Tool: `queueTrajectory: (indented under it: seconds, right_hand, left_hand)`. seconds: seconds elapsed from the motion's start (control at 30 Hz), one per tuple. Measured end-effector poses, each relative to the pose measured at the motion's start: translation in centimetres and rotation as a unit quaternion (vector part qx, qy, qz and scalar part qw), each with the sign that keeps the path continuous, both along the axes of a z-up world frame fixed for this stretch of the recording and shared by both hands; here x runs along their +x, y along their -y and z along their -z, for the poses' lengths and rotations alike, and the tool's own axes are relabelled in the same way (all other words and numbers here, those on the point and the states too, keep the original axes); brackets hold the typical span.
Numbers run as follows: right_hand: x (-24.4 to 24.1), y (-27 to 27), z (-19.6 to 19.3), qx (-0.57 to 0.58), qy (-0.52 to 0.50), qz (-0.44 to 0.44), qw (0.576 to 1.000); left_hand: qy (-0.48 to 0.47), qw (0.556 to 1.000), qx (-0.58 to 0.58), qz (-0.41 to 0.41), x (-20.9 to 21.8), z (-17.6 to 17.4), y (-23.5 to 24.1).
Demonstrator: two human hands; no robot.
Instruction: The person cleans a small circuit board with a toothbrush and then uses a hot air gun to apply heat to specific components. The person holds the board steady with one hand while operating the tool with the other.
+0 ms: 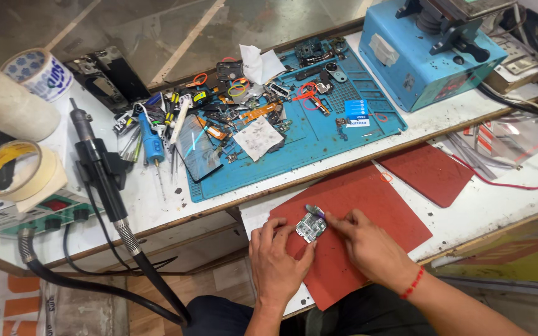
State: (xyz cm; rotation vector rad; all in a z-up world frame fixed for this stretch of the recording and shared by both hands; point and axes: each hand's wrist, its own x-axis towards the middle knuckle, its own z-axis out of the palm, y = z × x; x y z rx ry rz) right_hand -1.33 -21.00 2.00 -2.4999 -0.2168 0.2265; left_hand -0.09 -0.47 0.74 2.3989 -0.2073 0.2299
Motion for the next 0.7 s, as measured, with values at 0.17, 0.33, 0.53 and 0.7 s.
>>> queueTrajectory:
  seconds: [0.17, 0.33, 0.53, 0.7]
  right_hand:
    - [0.2, -0.2, -0.4, -0.009, 0.0, 0.013, 1.0]
    - [-0.4, -0.9, -0.8, -0.047, 0.045, -0.028, 0.997]
    - [-1.6, -0.3, -1.3, -0.097, -0.011, -0.034, 0.995]
    - [-0.3, -1.8, -0.4, -0.087, 0.006, -0.05, 0.995]
  left_hand:
    - [0.0, 1.0, 0.0, -0.002, 0.0, -0.1, 0.0]
    - [-0.006, 1.0, -0.004, 0.002, 0.0, -0.1, 0.2]
    - [-0.004, 1.0, -0.003, -0.002, 0.0, 0.0, 0.0]
    - [0.002, 1.0, -0.008, -0.007, -0.1, 0.1, 0.1]
